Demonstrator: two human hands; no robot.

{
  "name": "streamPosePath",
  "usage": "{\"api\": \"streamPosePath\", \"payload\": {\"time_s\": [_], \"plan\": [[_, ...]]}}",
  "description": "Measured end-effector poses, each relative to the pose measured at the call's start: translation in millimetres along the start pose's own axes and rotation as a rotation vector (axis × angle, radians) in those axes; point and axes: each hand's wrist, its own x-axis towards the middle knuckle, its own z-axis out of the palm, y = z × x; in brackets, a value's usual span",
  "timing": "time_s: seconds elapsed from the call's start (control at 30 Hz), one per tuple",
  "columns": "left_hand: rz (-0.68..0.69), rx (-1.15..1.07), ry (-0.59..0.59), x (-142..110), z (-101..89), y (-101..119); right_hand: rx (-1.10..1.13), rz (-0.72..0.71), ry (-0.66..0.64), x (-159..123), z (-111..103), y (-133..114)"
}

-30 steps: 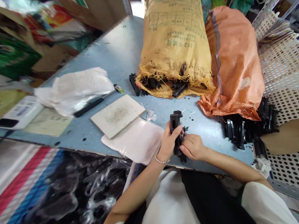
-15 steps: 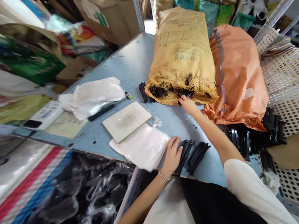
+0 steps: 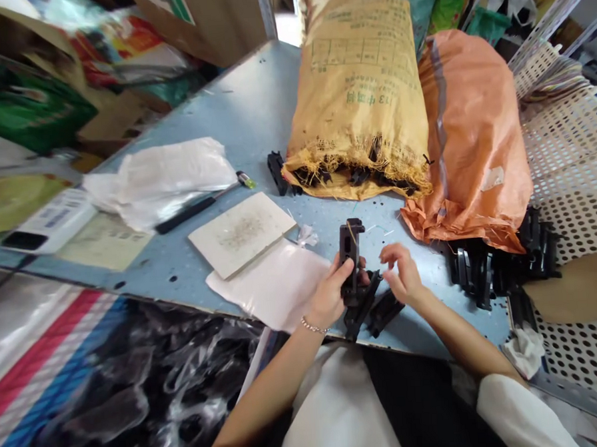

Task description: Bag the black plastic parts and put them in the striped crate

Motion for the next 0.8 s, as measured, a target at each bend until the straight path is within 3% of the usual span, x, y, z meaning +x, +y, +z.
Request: {"api": "streamPosePath", "payload": {"time_s": [0.13,0.2,0.27,0.37,0.43,0.5,0.57,0.63,0.7,0.8], "plan": [[-0.009,0.167,-0.1,-20.3,6.2,-5.4,-0.158,0.042,0.032,33.6,-8.4,7.9],[0.026,0.269,-0.099,-22.6,7.4,-6.4,-0.073,0.121,0.035,44.0,-1.9,4.4],[0.088,0.352,-0.057,-20.5,5.9,-5.8,0.092,0.291,0.036,47.2,6.0,-2.2],[0.114,0.315,0.026,-15.3,1.1,-3.2,0.271,0.458,-0.063,38.1,11.5,-13.3],[0.108,0.242,0.085,-13.4,-0.3,-1.5,0.218,0.354,-0.206,23.9,10.7,-21.1],[0.09,0.22,0.126,-12.8,0.8,-0.8,0.037,0.162,-0.317,6.3,10.1,-29.9],[0.085,0.263,0.141,-12.1,1.8,-1.0,-0.122,0.036,-0.348,-9.6,11.6,-38.7],[0.131,0.382,0.15,-10.4,-2.0,-1.1,-0.136,0.069,-0.355,-17.8,14.7,-43.8],[0.237,0.578,0.214,-7.8,-13.7,-0.7,-0.047,0.173,-0.441,-13.0,17.3,-39.8],[0.365,0.874,0.365,-6.4,-41.5,-3.6,0.016,0.265,-0.559,23.6,19.2,-8.0]]}}
